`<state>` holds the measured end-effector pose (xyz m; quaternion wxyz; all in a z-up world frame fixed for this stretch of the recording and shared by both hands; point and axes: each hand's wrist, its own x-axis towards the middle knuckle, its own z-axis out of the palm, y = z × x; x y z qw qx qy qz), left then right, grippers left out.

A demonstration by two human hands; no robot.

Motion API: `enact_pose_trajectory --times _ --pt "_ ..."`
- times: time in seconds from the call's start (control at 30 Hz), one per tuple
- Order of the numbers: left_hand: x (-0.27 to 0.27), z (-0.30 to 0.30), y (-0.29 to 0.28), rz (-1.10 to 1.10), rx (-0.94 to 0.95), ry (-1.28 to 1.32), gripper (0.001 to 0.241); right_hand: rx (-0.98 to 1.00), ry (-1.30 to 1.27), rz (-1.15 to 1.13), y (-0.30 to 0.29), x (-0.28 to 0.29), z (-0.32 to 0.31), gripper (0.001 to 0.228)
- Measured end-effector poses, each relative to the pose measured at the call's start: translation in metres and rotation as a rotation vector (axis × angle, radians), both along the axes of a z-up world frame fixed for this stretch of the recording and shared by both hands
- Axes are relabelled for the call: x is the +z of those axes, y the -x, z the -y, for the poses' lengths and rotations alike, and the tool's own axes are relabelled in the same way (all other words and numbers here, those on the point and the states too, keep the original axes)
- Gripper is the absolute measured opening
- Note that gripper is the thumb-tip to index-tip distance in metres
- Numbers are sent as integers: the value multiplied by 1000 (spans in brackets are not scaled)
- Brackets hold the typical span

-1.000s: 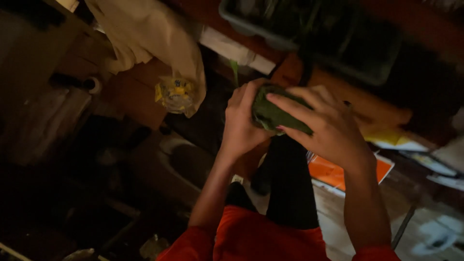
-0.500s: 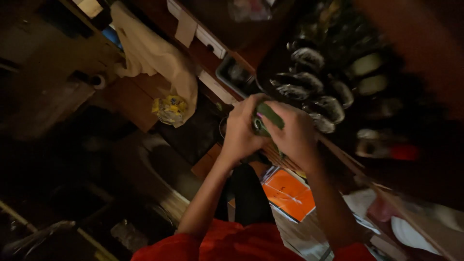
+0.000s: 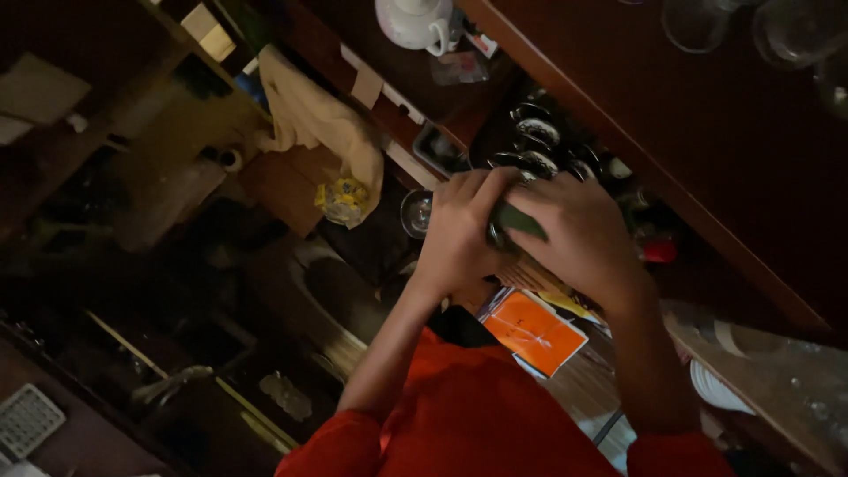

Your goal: The person is wiping and cleaning glass cups with a cloth.

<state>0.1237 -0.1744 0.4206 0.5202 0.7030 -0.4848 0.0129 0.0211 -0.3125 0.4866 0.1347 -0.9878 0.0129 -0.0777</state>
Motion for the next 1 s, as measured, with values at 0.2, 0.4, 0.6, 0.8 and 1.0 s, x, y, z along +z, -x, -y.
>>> enact_pose_trajectory --times 0.2,0.4,0.6,0.8,1.0 --pt "18 11 -15 -47 -42 38 66 -267 40 39 -19 6 -17 39" --pt "22 22 -23 -415 -144 -7 78 -490 -878 615 8 -68 -1 31" --pt "11 32 -26 -224 -274 38 84 -551 -551 549 54 -43 -15 44" --pt "7 39 -26 51 -358 -107 90 -479 -70 435 38 50 -50 67" --pt "-17 41 -31 -56 -406 -25 73 -645 205 302 7 -7 -49 59"
